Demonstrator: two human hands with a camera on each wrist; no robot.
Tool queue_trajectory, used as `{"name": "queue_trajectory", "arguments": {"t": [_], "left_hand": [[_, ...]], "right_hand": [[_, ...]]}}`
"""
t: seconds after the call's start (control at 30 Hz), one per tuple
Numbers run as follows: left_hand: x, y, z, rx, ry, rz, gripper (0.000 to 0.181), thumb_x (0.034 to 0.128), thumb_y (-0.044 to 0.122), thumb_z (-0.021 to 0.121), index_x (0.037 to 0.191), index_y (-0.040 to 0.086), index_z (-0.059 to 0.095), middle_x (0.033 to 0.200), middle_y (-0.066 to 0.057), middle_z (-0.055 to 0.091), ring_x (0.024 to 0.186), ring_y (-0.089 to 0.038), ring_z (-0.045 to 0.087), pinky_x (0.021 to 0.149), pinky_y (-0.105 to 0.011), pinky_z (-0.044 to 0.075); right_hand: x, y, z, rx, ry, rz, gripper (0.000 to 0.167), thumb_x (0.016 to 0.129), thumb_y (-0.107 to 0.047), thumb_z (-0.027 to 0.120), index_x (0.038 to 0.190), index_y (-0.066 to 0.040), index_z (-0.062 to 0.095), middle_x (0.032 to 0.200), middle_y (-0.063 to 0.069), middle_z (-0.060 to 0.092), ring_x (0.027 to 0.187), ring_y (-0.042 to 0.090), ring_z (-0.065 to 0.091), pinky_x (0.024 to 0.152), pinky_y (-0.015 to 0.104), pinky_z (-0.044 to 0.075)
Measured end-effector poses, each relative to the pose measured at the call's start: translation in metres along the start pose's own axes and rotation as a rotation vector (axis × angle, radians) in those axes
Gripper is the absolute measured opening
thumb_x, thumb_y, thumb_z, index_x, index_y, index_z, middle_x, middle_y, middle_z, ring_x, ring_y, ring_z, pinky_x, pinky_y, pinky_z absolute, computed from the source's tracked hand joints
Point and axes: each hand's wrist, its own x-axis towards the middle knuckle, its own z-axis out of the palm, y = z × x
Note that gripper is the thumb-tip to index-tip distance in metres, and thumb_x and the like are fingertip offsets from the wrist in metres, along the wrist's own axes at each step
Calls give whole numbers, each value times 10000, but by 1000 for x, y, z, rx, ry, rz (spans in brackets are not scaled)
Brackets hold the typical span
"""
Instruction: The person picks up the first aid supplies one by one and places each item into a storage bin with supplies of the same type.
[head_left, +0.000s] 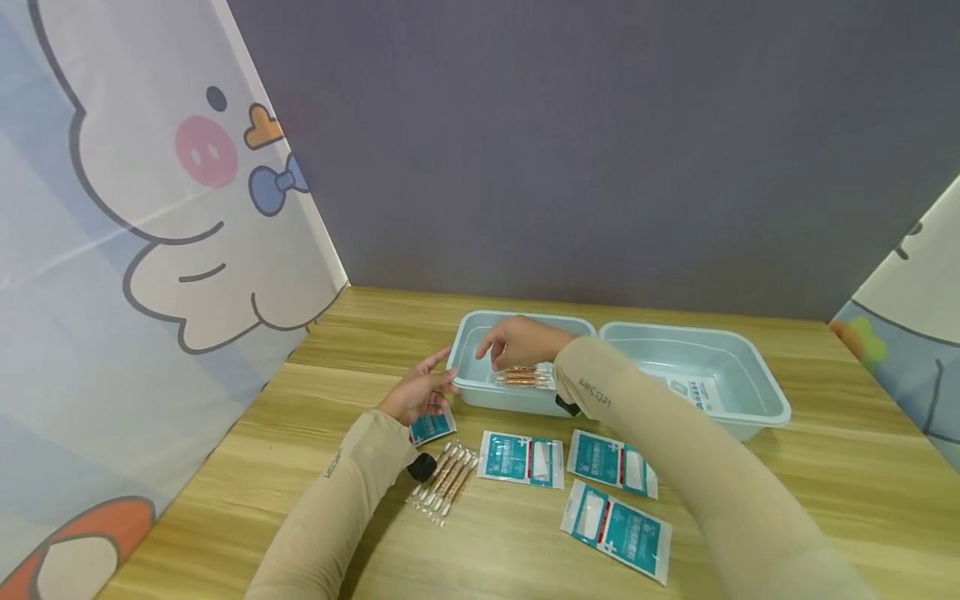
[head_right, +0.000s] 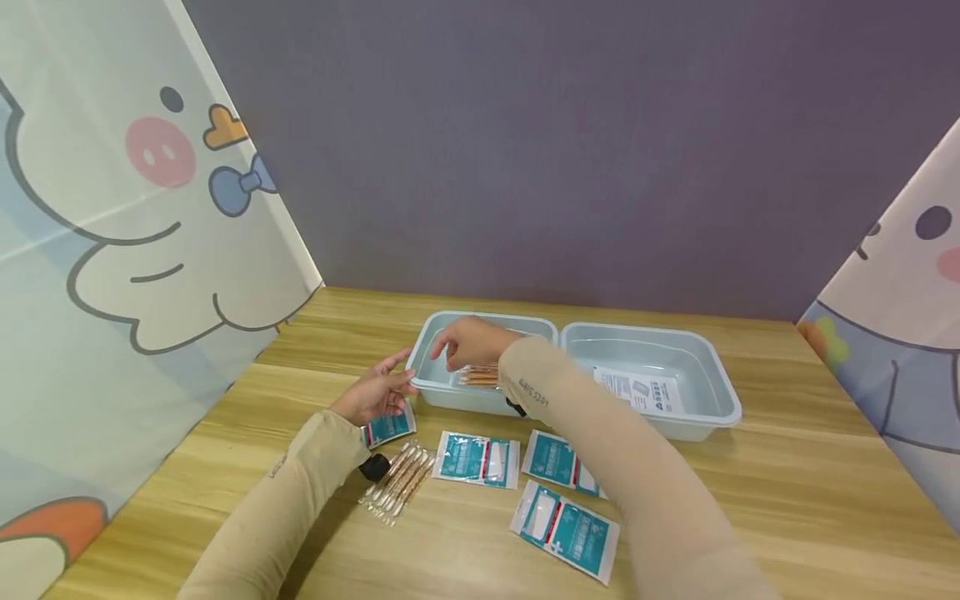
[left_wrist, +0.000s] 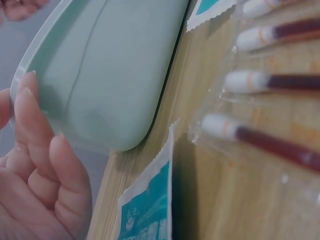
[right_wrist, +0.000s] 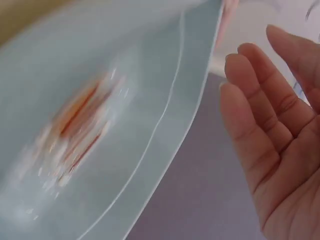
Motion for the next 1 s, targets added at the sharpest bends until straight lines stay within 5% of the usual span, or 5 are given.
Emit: {"name": "queue_trajectory", "arguments": {"t": [0.17, 0.43, 0.73, 1.0], "left_hand": [[1, 2, -2, 10, 1, -13, 582, 1021, 160, 475, 1540, 206, 214, 679, 52, 631, 435, -66, 510, 498, -241, 444], [1, 2, -1, 14, -4, -1, 581, 1021, 142, 468, 1540, 203, 216, 678, 37, 604, 437, -68, 529, 488, -243, 461], [0, 1, -2, 11, -7, -4, 583, 1022, 138, 463, 1541, 193, 203, 694, 51, 628, 454, -61, 523, 503, -251, 445], [2, 2, -1, 20, 4, -20, 584, 1014, 145, 491, 1534, 216, 236, 705, 32, 642, 435, -62, 518, 478, -221, 433]], "right_hand": [[-6, -23, 16, -14, -104, -108, 269, 863, -14, 688, 1124, -77, 701, 860, 26, 676, 742, 90, 601, 688, 240, 503], [-13, -41, 36, -99, -161, -253, 271, 839, 8, 696, 1095, -82, 709, 885, 43, 689, 777, 72, 611, 710, 200, 491], [-12, -44, 57, -96, -226, -259, 258, 861, -9, 667, 1099, -103, 706, 979, 58, 690, 839, 82, 627, 754, 221, 498], [-8, -41, 84, -197, -304, -311, 282, 853, -39, 706, 1129, -98, 706, 1027, 11, 703, 771, 10, 583, 710, 152, 469]]}}
